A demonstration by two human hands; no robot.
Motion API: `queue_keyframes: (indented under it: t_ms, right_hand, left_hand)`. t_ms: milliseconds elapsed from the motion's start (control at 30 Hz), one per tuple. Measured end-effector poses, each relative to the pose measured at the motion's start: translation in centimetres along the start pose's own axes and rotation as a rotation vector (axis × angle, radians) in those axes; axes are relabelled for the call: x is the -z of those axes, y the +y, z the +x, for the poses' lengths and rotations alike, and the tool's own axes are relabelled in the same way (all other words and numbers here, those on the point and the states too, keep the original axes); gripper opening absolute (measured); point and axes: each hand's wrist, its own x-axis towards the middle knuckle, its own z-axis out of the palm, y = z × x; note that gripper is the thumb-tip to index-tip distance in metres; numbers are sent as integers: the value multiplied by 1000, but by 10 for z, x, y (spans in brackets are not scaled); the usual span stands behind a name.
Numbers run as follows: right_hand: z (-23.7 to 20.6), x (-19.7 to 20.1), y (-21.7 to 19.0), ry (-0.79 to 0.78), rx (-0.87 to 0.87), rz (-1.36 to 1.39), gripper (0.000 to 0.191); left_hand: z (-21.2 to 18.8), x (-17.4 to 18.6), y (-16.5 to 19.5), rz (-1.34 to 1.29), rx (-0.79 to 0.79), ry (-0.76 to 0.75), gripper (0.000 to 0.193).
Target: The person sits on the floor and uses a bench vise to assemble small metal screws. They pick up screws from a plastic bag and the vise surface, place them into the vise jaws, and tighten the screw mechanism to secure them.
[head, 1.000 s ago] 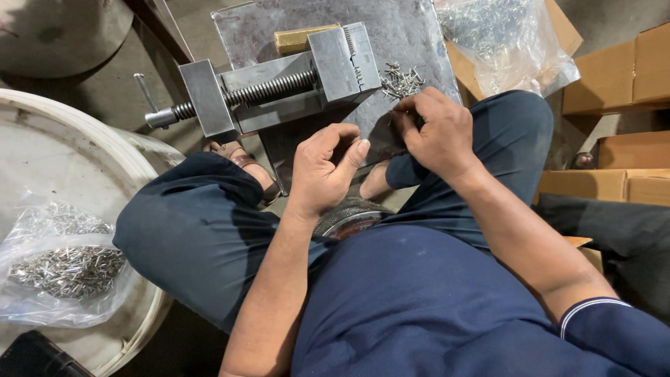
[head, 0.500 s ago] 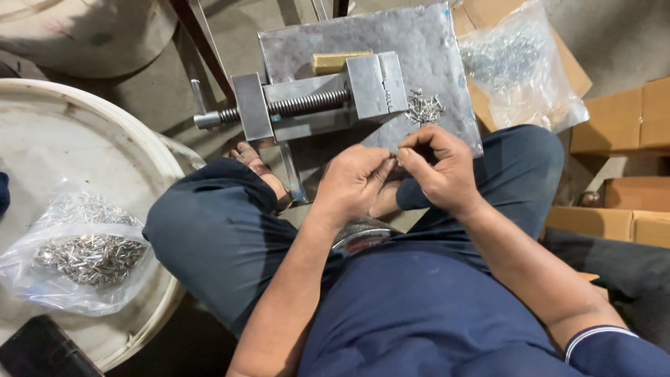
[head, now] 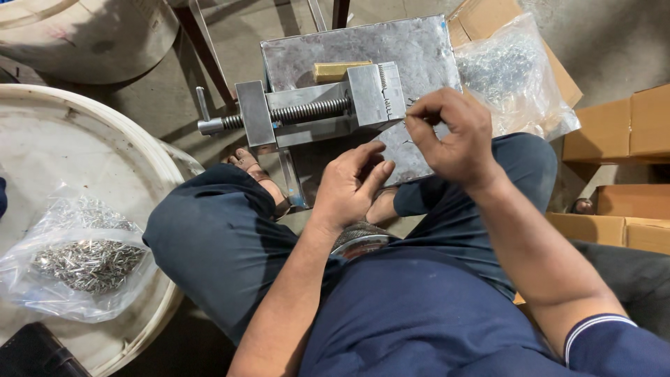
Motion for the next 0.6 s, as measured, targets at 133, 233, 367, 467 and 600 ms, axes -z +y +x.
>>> queue_keyframes:
  t_ms: [133, 233, 367, 467, 600]
  right_hand:
    - [15, 1, -2, -38, 48, -7, 6]
    - [16, 0, -2, -74, 50, -23, 7]
    - [16, -2, 0, -90, 58, -34, 7]
    - [16, -1, 1, -79, 48, -23, 6]
    - [18, -1, 0, -95, 55, -15, 7]
  left_hand:
    - [1, 1, 2, 53, -27, 5, 34]
    - [3, 2, 1, 94, -42, -4, 32]
    - [3, 2, 0, 94, -67, 8, 32]
    - [2, 3, 1, 85, -40, -6, 32]
    - [2, 3, 0, 81, -36, -14, 33]
